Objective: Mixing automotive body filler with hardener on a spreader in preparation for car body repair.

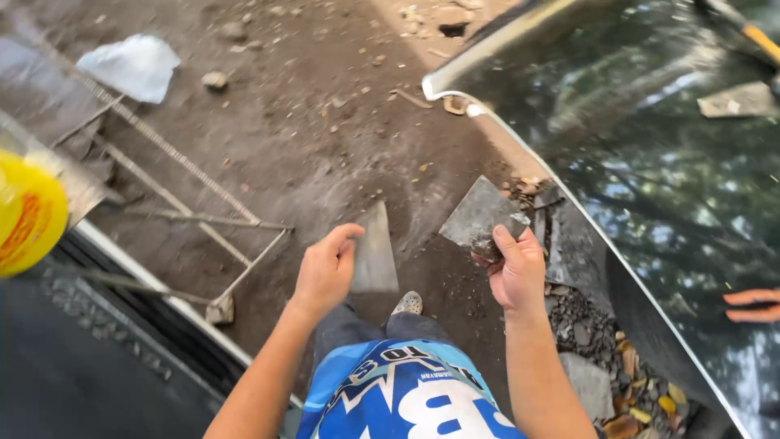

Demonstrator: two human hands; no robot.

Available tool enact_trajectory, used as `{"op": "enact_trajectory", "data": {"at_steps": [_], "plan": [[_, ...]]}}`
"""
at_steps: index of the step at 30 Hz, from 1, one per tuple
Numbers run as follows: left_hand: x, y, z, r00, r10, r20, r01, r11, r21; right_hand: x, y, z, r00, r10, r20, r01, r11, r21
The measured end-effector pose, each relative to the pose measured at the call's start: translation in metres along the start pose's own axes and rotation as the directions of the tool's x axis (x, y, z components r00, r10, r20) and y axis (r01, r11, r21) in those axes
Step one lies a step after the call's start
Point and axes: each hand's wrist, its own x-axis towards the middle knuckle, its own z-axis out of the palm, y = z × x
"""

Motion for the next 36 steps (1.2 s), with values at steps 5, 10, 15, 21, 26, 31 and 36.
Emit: {"op": "enact_trajectory", "data": {"at_steps": [5, 10, 15, 21, 26, 31, 36], "plan": [[-0.001, -0.012, -0.039, 0.911, 0.355, -0.211, -0.339, 0.935, 0.106, 0.015, 0.043, 0.071, 0.931, 0.214, 0.297, -0.104, 0.933, -0.344], [0.010, -0.049, -0.052, 0.904, 0.304, -0.300, -0.271, 0.951, 0.147, 0.042, 0.113, 0.132, 0.882, 0.265, 0.390, -0.083, 0.901, -0.425], [0.009, -0.087, -0.110, 0.891, 0.347, -0.293, -0.295, 0.932, 0.208, 0.095, 0.089, 0.246, 0.927, 0.052, 0.370, 0.041, 0.970, -0.239], [-0.010, -0.069, -0.193, 0.942, 0.270, -0.199, -0.214, 0.941, 0.262, 0.112, 0.034, 0.415, 0.633, -0.086, 0.769, 0.288, 0.949, -0.131], [-0.027, -0.055, -0.235, 0.871, 0.395, -0.292, -0.311, 0.904, 0.295, 0.045, 0.012, 0.577, 0.061, 0.264, 0.962, 0.808, 0.553, -0.204], [-0.034, -0.051, -0.263, 0.841, 0.419, -0.342, -0.334, 0.900, 0.281, 0.021, 0.094, 0.651, -0.184, 0.515, 0.837, 0.982, 0.136, 0.132], [-0.031, -0.049, -0.276, 0.812, 0.390, -0.435, -0.279, 0.913, 0.297, 0.021, 0.163, 0.670, -0.079, 0.712, 0.698, 0.980, -0.073, 0.186]]}}
